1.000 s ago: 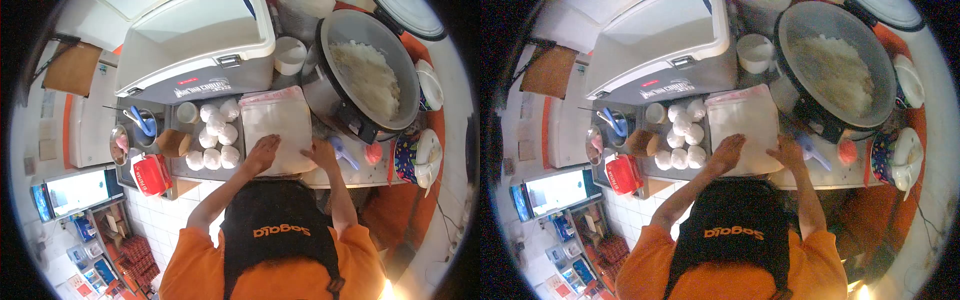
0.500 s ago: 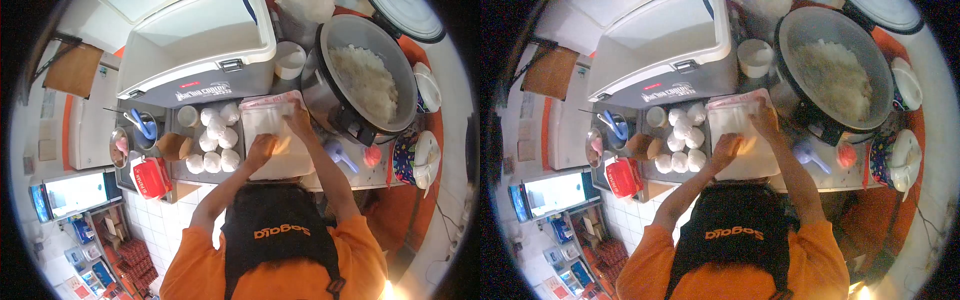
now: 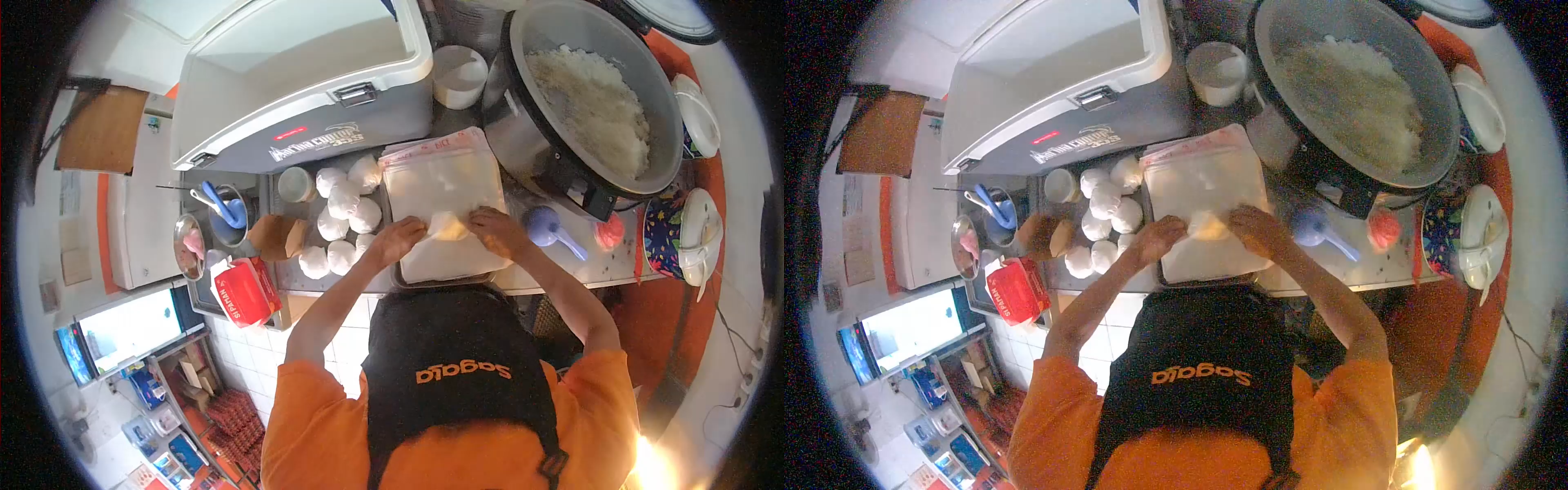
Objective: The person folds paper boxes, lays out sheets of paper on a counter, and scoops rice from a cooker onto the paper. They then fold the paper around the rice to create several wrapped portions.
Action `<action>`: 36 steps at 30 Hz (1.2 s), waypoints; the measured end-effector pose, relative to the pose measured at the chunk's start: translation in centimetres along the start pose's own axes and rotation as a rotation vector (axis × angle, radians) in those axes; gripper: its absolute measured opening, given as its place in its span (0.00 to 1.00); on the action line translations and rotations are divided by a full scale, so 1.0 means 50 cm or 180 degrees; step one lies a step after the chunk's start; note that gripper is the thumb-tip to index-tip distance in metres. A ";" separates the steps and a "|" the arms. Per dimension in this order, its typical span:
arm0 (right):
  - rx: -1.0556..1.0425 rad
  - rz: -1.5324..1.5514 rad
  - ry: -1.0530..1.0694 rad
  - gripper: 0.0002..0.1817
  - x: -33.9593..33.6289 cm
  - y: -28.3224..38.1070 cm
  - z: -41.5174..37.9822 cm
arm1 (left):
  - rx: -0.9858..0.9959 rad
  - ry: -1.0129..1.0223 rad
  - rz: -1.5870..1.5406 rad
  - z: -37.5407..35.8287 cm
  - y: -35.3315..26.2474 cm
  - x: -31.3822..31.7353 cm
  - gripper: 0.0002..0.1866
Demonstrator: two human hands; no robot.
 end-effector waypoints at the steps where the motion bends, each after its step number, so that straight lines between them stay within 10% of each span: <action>1: 0.0248 0.0181 0.0004 0.13 -0.016 0.021 0.007 | -0.0245 0.0016 -0.0246 -0.012 0.012 0.023 0.11; 5: 0.0008 0.0016 0.0011 0.12 0.025 0.010 0.009 | -0.0677 -0.0256 -0.0674 0.011 -0.018 -0.032 0.12; 10: 0.1817 0.0645 0.0213 0.11 0.047 -0.010 0.040 | -0.1707 -0.0039 -0.0658 -0.015 0.042 0.053 0.12; 15: 0.1955 0.0130 0.0122 0.09 -0.001 0.022 0.092 | -0.2153 -0.0327 -0.0022 0.039 0.043 0.027 0.10; 21: 0.2130 0.1458 0.0174 0.08 -0.025 0.044 0.100 | -0.4055 -0.0714 -0.2308 -0.009 0.006 0.080 0.09; 22: 0.2075 0.1686 0.0046 0.06 -0.066 0.073 0.106 | -0.3095 -0.0392 -0.2781 0.008 -0.051 -0.008 0.15; 26: 0.1184 0.2033 -0.0953 0.10 -0.128 0.161 0.094 | -0.3664 -0.2205 -0.6295 0.033 -0.129 -0.110 0.23; 29: 0.0314 0.2139 -0.0630 0.18 -0.192 0.182 0.119 | -0.3853 -0.2111 -0.6562 0.035 -0.173 -0.135 0.25; 32: 0.1096 0.3701 -0.0500 0.24 -0.208 0.187 0.142 | -0.3597 -0.1738 -0.7045 0.028 -0.237 -0.168 0.25; 36: 0.0916 0.2602 -0.0040 0.28 -0.237 0.209 0.145 | -0.3738 -0.1508 -0.6703 -0.006 -0.237 -0.194 0.24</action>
Point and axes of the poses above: each hand's wrist, its own z-axis towards the middle knuckle, its own x-axis out of the palm, y = z × x, the point moved 4 cm from there along z, towards the middle knuckle, and after that the axes turned 1 degree about x, right-handed, at the moved point
